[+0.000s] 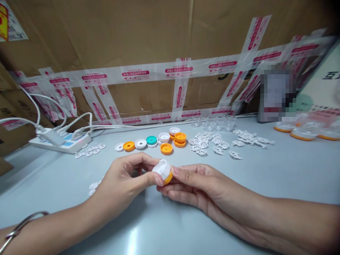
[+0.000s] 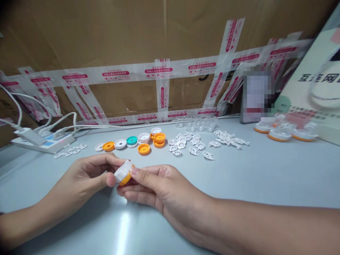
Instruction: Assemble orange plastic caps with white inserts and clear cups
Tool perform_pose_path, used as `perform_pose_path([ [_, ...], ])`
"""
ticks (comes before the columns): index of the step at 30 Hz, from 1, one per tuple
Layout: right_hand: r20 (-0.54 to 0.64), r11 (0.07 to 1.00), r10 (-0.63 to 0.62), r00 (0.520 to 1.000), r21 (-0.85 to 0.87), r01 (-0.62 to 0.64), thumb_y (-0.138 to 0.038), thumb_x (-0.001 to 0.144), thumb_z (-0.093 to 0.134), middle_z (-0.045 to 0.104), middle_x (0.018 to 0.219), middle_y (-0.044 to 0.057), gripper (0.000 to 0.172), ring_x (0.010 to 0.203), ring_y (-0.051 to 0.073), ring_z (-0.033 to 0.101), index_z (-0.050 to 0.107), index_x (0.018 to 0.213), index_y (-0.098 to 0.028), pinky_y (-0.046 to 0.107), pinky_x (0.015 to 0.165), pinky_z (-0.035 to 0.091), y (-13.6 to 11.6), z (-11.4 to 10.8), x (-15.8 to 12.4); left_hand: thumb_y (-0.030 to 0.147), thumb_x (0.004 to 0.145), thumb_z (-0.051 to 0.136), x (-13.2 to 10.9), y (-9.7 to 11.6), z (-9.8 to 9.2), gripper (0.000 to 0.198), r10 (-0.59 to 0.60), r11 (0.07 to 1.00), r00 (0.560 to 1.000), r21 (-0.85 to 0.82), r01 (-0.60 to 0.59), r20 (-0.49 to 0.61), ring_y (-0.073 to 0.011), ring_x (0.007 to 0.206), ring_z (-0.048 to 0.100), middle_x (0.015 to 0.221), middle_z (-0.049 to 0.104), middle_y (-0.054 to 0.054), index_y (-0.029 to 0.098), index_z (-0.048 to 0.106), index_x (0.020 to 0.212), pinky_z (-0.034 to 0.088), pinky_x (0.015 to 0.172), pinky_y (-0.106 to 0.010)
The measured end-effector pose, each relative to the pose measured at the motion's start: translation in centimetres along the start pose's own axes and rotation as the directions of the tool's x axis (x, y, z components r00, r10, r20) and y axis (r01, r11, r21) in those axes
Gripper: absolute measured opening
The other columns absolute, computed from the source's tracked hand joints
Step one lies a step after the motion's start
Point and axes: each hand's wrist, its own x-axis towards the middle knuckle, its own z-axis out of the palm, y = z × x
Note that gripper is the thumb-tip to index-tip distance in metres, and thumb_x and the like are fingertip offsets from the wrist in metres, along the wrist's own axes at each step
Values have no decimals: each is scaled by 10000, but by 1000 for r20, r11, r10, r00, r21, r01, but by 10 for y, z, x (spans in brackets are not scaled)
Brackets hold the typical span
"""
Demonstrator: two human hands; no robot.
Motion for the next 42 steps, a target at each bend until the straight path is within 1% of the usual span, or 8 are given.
perform_pose_path([
  [4,-20,1000,-1,1000,19,2,-276,732,689,694,755,41,162,702,70,638,719,763,-119,177,761,511,0,-1,0,358,757,610,-1,2,-1,197,90,987,996,129,-91,16,-156,738,624,787,706,-24,191,698,814,491,684,-253],
  [9,-57,1000,-25,998,-11,24,-313,729,688,689,772,47,202,706,68,621,724,787,-122,171,747,506,-1,0,0,355,754,615,-1,3,-1,195,109,958,994,266,-105,-1,-157,731,620,772,701,-19,187,690,820,478,650,-252],
  [13,-86,996,-74,994,-64,68,-352,707,700,685,785,49,237,753,84,607,729,782,-129,201,797,493,1,1,-1,345,726,649,-2,4,1,174,114,962,993,252,-103,-30,-148,718,618,753,701,-10,183,683,781,477,650,-247],
  [18,-19,987,-144,989,-67,143,-285,710,703,696,806,35,145,869,114,611,734,784,-164,260,899,458,2,1,-4,329,726,654,-4,2,1,179,91,977,995,198,-79,-50,-142,720,621,774,703,-17,170,671,808,488,665,-249],
  [26,-31,989,-121,992,-93,118,-267,687,718,706,807,38,146,847,119,630,738,786,-162,296,951,431,2,2,-2,323,723,661,-2,1,-2,162,176,935,984,319,-157,-31,-159,775,603,813,692,-22,181,661,801,467,708,-279],
  [33,-57,955,-176,983,-251,156,-315,639,746,715,759,19,221,772,117,635,740,835,-211,277,836,477,3,1,1,287,691,691,-1,6,-1,209,62,994,997,88,-66,40,-141,752,618,810,689,-11,180,649,866,495,686,-240],
  [38,-43,842,-269,962,-495,214,-257,630,744,721,726,-13,214,741,130,642,739,843,-263,248,740,490,0,-1,0,302,734,656,-1,5,0,143,-152,978,978,-118,169,142,-127,724,635,801,709,-8,176,677,799,495,686,-222],
  [42,-8,734,-366,931,-617,283,-249,663,711,715,678,-13,107,642,129,627,749,761,-271,237,629,485,-3,-3,0,315,756,648,-1,2,2,222,-200,946,963,-219,238,180,-104,673,625,723,704,8,216,668,953,475,626,-187],
])
